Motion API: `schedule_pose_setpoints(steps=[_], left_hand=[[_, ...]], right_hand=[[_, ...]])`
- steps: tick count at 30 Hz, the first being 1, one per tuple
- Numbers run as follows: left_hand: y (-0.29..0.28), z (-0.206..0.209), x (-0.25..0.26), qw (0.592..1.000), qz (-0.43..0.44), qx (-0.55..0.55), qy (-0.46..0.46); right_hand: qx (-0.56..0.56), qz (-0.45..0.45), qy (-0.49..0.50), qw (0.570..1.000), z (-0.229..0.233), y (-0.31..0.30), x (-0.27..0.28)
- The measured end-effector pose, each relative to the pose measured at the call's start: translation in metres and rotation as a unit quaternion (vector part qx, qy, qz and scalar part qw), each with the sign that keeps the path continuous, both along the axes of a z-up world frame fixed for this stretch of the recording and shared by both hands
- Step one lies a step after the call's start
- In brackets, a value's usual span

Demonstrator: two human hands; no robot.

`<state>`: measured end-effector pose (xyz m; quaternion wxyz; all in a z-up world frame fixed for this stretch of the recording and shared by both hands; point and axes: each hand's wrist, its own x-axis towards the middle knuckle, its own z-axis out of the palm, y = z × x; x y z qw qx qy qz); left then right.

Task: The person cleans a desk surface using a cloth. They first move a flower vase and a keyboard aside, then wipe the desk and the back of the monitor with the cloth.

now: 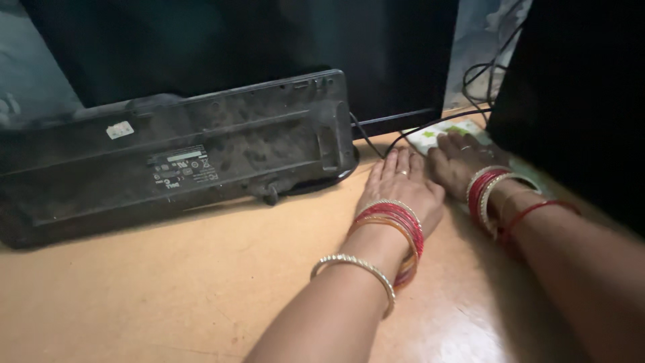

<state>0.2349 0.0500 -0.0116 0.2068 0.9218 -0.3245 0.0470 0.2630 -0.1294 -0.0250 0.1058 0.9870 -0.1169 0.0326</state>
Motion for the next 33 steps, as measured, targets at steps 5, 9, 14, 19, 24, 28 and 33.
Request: schedule_pose_setpoints(steps=[5, 9, 14, 19, 24, 28, 33], left_hand=[[0.002, 0.001, -0.003, 1.000, 0.010, -0.027, -0.008], [-0.002, -0.003, 0.000, 0.999, 0.023, -0.035, -0.026], [-0.003, -0.005, -0.004, 0.994, 0.041, -0.095, -0.021], [-0.004, -0.004, -0.002, 0.990, 0.050, -0.130, -0.008], [-0.008, -0.006, 0.000, 0.991, 0.065, -0.119, 0.006], [-0.007, -0.007, 0.000, 0.990, 0.057, -0.126, -0.023], [-0.008, -0.007, 0.002, 0.993, 0.056, -0.104, -0.002]], right_hand=[[0.031, -0.031, -0.035, 0.998, 0.020, 0.013, 0.014], [-0.057, -0.023, 0.035, 0.997, 0.030, 0.025, 0.021], [-0.068, -0.018, 0.031, 0.997, 0.028, 0.030, 0.035], [-0.033, 0.142, 0.049, 0.988, 0.004, -0.003, 0.072], [0.075, 0.160, 0.017, 0.984, -0.025, -0.041, 0.104], [0.070, 0.150, -0.010, 0.986, -0.026, -0.048, 0.112], [0.076, 0.143, -0.019, 0.987, -0.028, -0.047, 0.117]])
